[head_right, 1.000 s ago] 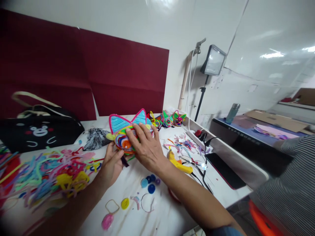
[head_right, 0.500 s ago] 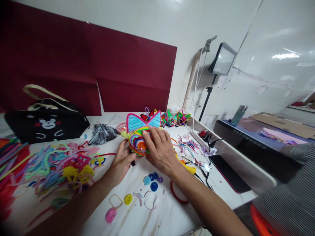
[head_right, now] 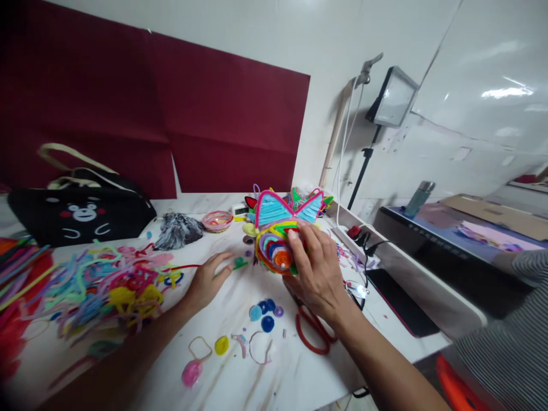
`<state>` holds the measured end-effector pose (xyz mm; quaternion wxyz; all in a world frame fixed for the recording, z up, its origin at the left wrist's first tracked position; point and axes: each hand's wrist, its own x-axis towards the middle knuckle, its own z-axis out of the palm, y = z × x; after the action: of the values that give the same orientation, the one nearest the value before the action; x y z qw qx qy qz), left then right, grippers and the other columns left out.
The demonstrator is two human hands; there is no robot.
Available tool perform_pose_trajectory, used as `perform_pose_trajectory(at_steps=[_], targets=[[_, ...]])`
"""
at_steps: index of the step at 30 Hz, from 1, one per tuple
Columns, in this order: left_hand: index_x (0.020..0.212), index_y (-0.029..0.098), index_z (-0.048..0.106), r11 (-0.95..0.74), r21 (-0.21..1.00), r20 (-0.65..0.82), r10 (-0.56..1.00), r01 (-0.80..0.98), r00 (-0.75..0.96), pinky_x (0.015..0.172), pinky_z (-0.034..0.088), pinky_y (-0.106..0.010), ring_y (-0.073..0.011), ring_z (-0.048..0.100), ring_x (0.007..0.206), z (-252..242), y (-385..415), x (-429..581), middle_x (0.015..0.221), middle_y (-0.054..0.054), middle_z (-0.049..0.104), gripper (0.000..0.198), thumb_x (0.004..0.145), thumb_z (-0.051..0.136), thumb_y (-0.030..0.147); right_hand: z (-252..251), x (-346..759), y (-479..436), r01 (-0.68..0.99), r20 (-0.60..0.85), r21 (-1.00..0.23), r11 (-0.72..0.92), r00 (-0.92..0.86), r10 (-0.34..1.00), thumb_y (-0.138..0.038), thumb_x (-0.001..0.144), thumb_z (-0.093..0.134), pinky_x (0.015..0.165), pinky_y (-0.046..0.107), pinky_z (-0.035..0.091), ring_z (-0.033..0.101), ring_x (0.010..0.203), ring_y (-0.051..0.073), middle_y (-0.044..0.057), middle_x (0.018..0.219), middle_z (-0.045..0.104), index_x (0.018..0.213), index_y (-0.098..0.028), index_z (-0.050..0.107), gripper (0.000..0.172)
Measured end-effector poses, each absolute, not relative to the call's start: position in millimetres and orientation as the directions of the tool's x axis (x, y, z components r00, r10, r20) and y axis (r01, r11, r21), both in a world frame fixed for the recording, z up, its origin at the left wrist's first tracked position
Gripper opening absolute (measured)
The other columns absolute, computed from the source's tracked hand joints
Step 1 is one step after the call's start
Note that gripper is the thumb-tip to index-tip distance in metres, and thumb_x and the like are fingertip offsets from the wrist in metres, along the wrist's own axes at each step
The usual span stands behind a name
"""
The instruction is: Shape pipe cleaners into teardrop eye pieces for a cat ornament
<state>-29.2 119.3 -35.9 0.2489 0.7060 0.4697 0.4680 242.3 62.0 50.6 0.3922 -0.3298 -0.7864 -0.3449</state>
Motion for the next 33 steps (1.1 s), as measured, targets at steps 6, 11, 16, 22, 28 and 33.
perform_pose_trajectory(at_steps=[6, 11, 16, 22, 28, 33], targets=[[0.123, 0.015, 0.062, -0.476, 0.243, 0.439, 0.831, 0.845, 0.341, 0.108, 0.039, -0.054, -0.0334, 0.052, 0.126, -58, 127, -45, 0.132, -0.018, 0.06, 0.038, 0.089, 0.054, 0.027, 44, 250, 57, 0.777, 0.837, 0.29, 0.559, -0.489, 0.246, -0.028, 0.082, 0.067, 0.101, 0.062, 0.042, 0.04, 0.132, 0.04, 0.026, 0.141, 0.042, 0.155, -0.012, 0.017, 0.09], [0.127, 0.019, 0.061, -0.546, 0.208, 0.333, 0.82, 0.812, 0.466, 0.112, 0.036, -0.051, -0.0268, 0.053, 0.126, -56, 117, -39, 0.133, -0.012, 0.062, 0.038, 0.09, 0.055, 0.026, 40, 248, 53, 0.777, 0.845, 0.27, 0.569, -0.475, 0.247, -0.028, 0.082, 0.069, 0.1, 0.061, 0.043, 0.041, 0.132, 0.041, 0.027, 0.14, 0.043, 0.154, -0.011, 0.02, 0.089], [0.118, 0.018, 0.066, -0.498, 0.184, 0.267, 0.855, 0.847, 0.444, 0.105, 0.045, -0.04, -0.0228, 0.061, 0.116, -17, 121, -35, 0.123, -0.01, 0.068, 0.032, 0.093, 0.049, 0.025, 38, 244, 48, 0.768, 0.862, 0.231, 0.597, -0.446, 0.241, -0.029, 0.083, 0.069, 0.098, 0.06, 0.044, 0.044, 0.13, 0.041, 0.027, 0.139, 0.044, 0.154, -0.012, 0.021, 0.088], [0.127, 0.01, 0.061, -0.292, -0.009, 0.222, 0.932, 0.956, 0.287, 0.102, 0.045, -0.037, -0.0273, 0.06, 0.117, 29, 173, -51, 0.129, -0.015, 0.063, 0.041, 0.094, 0.043, 0.027, 30, 245, 39, 0.762, 0.869, 0.176, 0.623, -0.418, 0.265, -0.025, 0.083, 0.069, 0.099, 0.061, 0.042, 0.043, 0.13, 0.041, 0.026, 0.139, 0.044, 0.154, -0.012, 0.021, 0.087], [0.117, 0.011, 0.066, -0.194, -0.081, 0.188, 0.96, 0.978, 0.206, 0.095, 0.048, -0.037, -0.0305, 0.06, 0.115, 32, 224, -63, 0.125, -0.016, 0.065, 0.036, 0.09, 0.046, 0.025, 23, 246, 28, 0.743, 0.874, 0.131, 0.657, -0.399, 0.277, -0.02, 0.084, 0.068, 0.097, 0.061, 0.043, 0.043, 0.13, 0.041, 0.027, 0.139, 0.043, 0.154, -0.012, 0.02, 0.085], [0.107, 0.013, 0.07, -0.177, -0.08, 0.153, 0.97, 0.981, 0.187, 0.091, 0.047, -0.038, -0.0327, 0.062, 0.111, 21, 251, -68, 0.116, -0.017, 0.069, 0.035, 0.09, 0.046, 0.031, 22, 243, 21, 0.739, 0.879, 0.08, 0.669, -0.368, 0.301, -0.019, 0.086, 0.066, 0.096, 0.063, 0.042, 0.043, 0.13, 0.042, 0.028, 0.14, 0.041, 0.154, -0.011, 0.021, 0.082]])
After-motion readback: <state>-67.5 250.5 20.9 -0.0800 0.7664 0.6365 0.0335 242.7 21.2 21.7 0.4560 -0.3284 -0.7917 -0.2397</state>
